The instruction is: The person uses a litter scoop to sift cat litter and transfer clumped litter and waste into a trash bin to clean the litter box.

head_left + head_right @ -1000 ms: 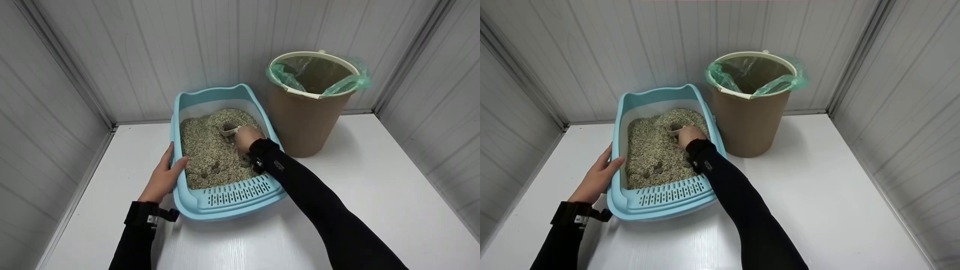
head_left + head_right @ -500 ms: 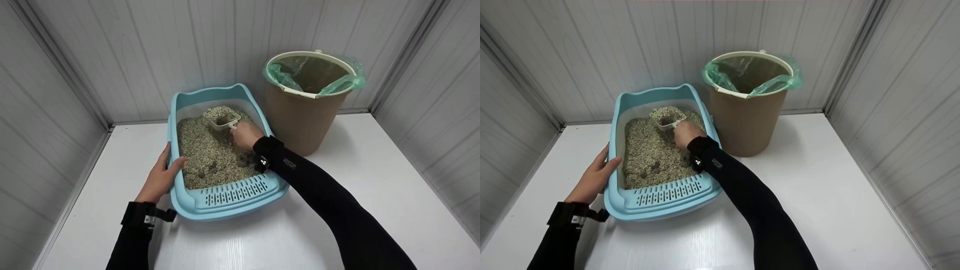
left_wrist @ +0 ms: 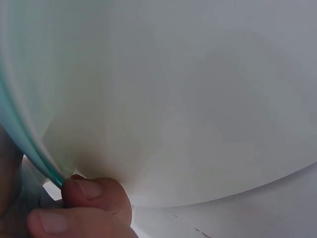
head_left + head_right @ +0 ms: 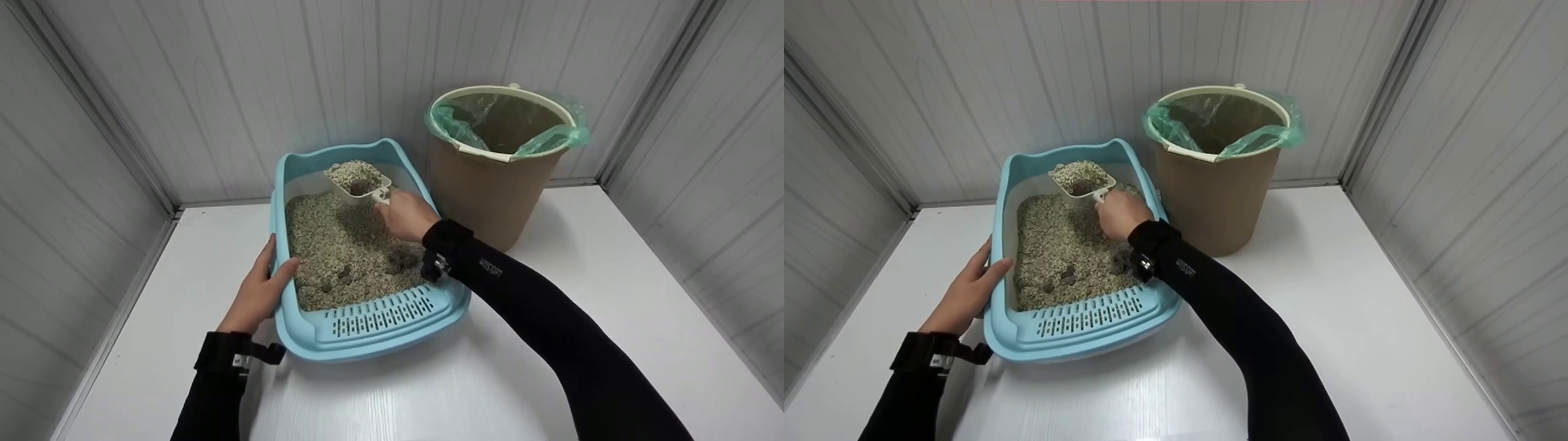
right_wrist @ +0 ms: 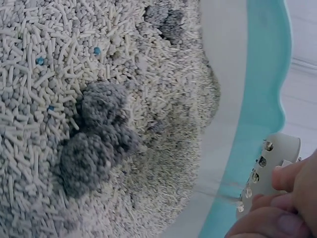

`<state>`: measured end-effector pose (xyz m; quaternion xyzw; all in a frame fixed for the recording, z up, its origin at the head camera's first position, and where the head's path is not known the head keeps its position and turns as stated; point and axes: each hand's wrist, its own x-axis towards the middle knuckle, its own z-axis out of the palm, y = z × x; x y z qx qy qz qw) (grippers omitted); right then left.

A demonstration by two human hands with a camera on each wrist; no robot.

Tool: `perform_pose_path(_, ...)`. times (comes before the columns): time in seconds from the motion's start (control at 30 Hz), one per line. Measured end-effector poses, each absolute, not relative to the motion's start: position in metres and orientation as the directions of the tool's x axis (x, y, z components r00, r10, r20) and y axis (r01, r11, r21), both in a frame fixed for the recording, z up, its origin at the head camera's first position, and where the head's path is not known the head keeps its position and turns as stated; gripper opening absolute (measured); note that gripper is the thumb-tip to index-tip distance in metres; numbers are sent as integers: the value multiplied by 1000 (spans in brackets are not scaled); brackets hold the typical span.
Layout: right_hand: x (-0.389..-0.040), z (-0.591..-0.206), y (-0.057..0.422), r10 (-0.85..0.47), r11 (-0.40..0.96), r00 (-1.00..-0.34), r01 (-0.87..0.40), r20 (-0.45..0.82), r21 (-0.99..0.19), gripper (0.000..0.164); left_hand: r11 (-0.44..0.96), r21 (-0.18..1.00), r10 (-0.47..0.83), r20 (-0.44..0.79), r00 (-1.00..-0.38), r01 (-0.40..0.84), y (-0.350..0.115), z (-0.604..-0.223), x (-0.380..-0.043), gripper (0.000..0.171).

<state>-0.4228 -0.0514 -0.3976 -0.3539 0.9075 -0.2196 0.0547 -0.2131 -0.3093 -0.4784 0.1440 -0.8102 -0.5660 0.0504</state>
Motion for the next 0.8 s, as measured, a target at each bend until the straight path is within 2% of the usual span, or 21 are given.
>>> perform_pose_path(0.4,-418,-389,-34,-629,671,-775,-579,58,-464,35,318,931,-286,-84,-955,-177,-309,-478,-212,100)
perform_pose_path(0.8,-415,-389,-22,-685,645,-727,-636,48,-424,37,325,929,-292,-80,-953,-178,-308,-477,-213,100)
